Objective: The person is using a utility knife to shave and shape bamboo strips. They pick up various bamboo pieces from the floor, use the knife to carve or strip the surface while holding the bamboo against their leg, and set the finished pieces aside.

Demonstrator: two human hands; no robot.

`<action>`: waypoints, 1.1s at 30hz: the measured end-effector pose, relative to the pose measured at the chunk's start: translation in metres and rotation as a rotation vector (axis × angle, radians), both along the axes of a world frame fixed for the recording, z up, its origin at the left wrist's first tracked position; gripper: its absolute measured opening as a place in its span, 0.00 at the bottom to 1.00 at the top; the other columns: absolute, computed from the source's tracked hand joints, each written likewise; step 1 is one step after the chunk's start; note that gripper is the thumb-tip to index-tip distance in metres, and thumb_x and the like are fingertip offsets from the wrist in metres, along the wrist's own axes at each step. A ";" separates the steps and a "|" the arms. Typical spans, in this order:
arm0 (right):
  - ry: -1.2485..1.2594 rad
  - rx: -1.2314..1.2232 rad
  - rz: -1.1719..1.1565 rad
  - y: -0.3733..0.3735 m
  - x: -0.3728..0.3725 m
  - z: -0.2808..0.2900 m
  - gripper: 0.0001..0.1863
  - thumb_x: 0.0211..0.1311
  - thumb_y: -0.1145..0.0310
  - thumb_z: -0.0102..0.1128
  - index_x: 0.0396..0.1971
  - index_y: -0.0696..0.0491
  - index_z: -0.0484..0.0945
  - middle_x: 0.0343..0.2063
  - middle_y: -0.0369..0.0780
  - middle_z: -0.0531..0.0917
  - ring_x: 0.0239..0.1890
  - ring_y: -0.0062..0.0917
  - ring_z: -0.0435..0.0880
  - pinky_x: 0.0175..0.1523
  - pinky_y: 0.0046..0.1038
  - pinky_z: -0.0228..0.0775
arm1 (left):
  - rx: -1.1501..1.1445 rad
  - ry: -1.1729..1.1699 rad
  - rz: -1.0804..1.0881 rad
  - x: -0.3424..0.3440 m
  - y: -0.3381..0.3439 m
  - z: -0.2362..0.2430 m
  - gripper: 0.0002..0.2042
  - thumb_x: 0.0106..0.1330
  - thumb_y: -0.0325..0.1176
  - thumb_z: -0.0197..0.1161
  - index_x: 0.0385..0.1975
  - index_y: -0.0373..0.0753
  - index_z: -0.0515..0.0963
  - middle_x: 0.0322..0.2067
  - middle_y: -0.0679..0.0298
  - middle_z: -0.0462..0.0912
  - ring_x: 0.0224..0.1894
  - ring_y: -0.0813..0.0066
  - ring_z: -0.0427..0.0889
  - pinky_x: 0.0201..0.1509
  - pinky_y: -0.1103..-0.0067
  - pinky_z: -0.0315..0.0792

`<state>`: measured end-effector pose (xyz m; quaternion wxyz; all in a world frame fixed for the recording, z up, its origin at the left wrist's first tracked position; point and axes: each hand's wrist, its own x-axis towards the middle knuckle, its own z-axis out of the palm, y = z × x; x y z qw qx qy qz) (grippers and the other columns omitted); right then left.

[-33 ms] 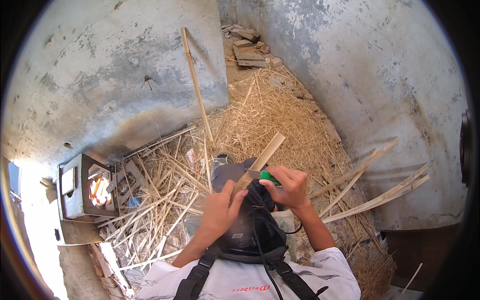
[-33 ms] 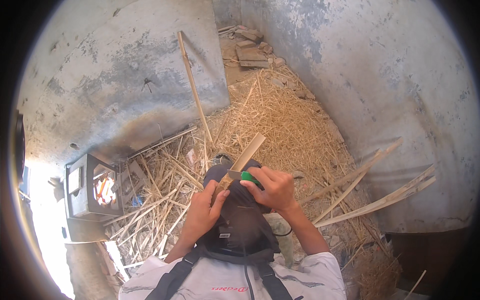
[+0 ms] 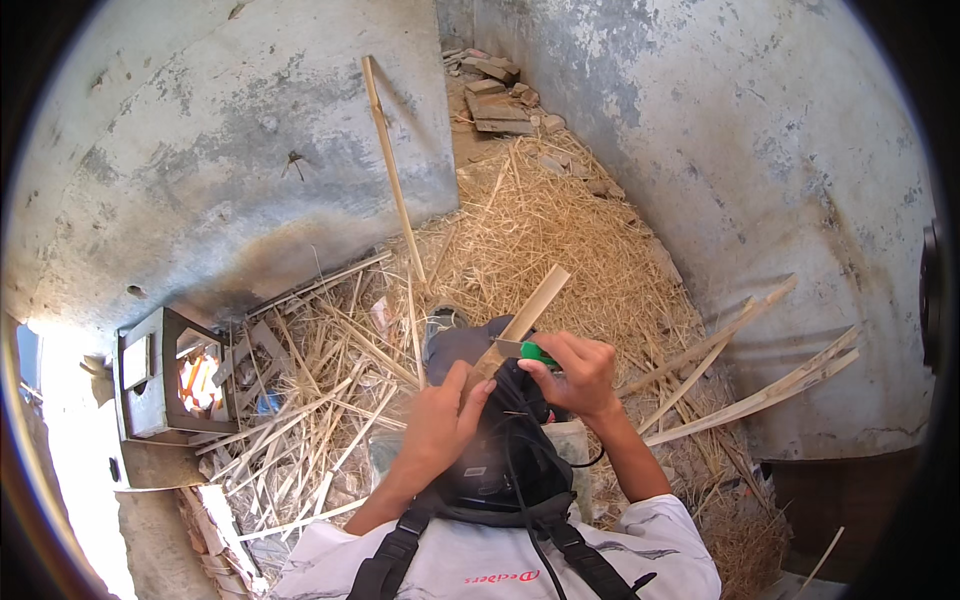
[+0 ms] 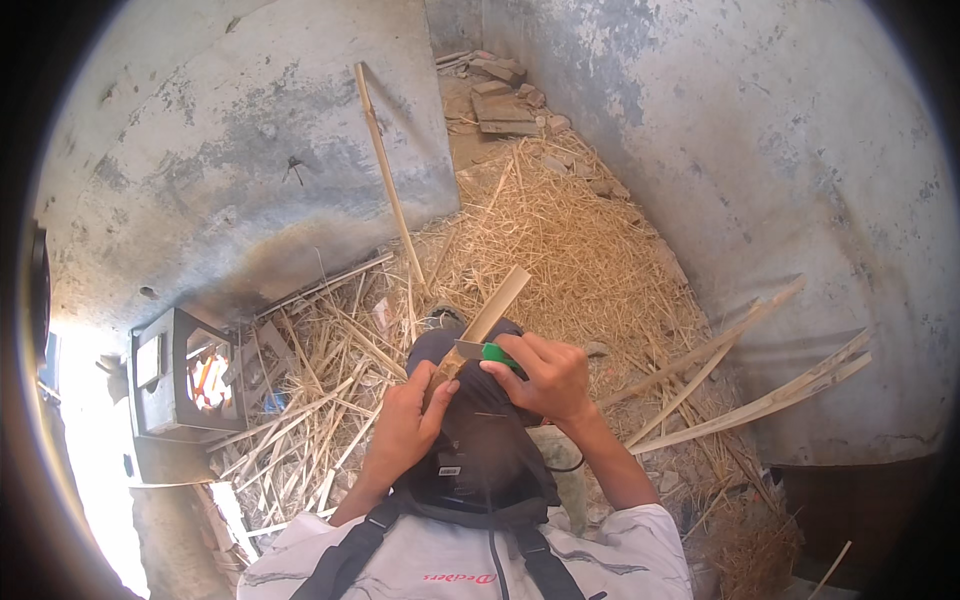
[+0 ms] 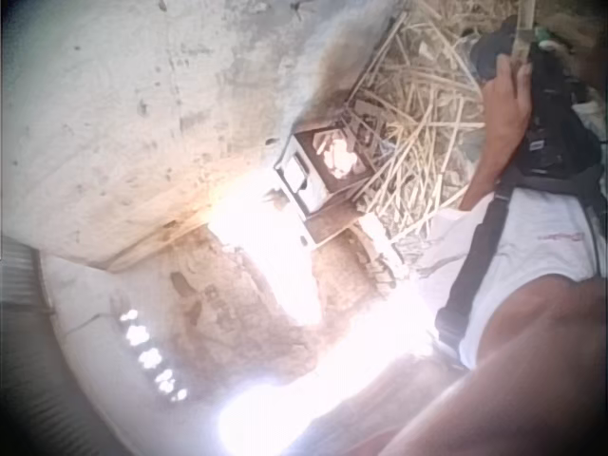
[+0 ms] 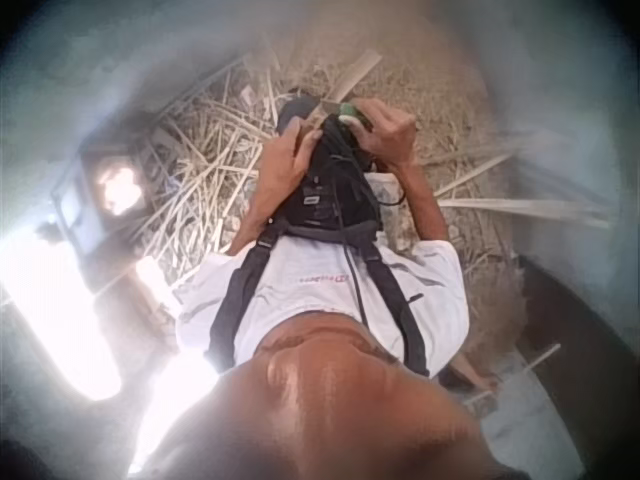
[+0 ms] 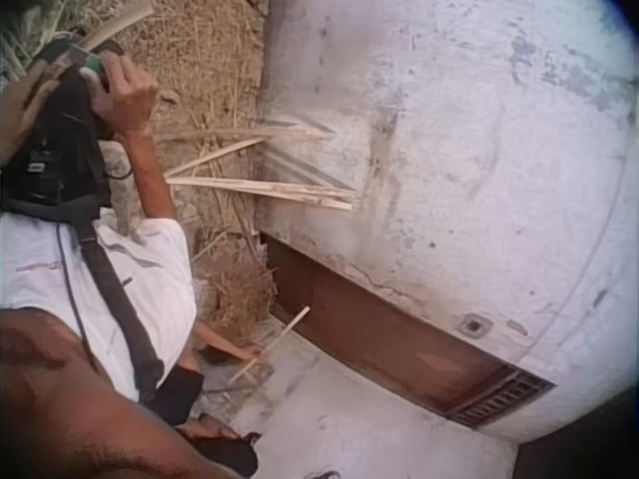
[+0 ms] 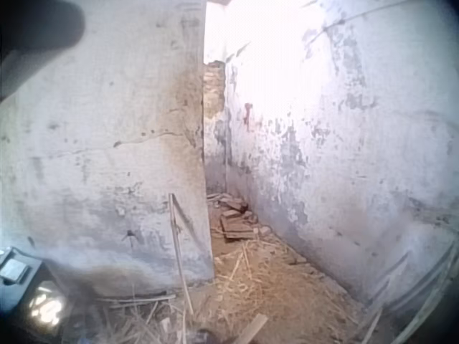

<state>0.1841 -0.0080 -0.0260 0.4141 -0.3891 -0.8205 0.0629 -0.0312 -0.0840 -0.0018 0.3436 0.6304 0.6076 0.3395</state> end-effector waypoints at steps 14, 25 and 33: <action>0.151 0.099 -0.397 0.049 0.042 -0.006 0.15 0.70 0.53 0.67 0.37 0.51 0.86 0.22 0.38 0.84 0.19 0.28 0.81 0.24 0.32 0.69 | -0.020 0.011 -0.006 -0.009 -0.012 -0.004 0.13 0.78 0.38 0.60 0.36 0.34 0.70 0.18 0.49 0.72 0.18 0.55 0.72 0.26 0.66 0.63; 0.127 -0.104 -0.003 0.008 0.017 -0.010 0.16 0.68 0.54 0.69 0.39 0.53 0.85 0.25 0.40 0.86 0.23 0.32 0.86 0.27 0.31 0.74 | -0.254 -0.238 -0.066 -0.018 0.000 -0.012 0.18 0.81 0.45 0.52 0.35 0.34 0.70 0.21 0.57 0.75 0.25 0.61 0.76 0.33 0.67 0.68; 0.056 -0.062 0.058 0.000 -0.007 -0.004 0.17 0.64 0.52 0.72 0.37 0.51 0.85 0.24 0.36 0.84 0.20 0.30 0.83 0.25 0.31 0.72 | -0.226 -0.226 -0.084 -0.009 0.004 -0.010 0.20 0.83 0.46 0.46 0.37 0.34 0.71 0.23 0.50 0.77 0.27 0.48 0.78 0.35 0.62 0.69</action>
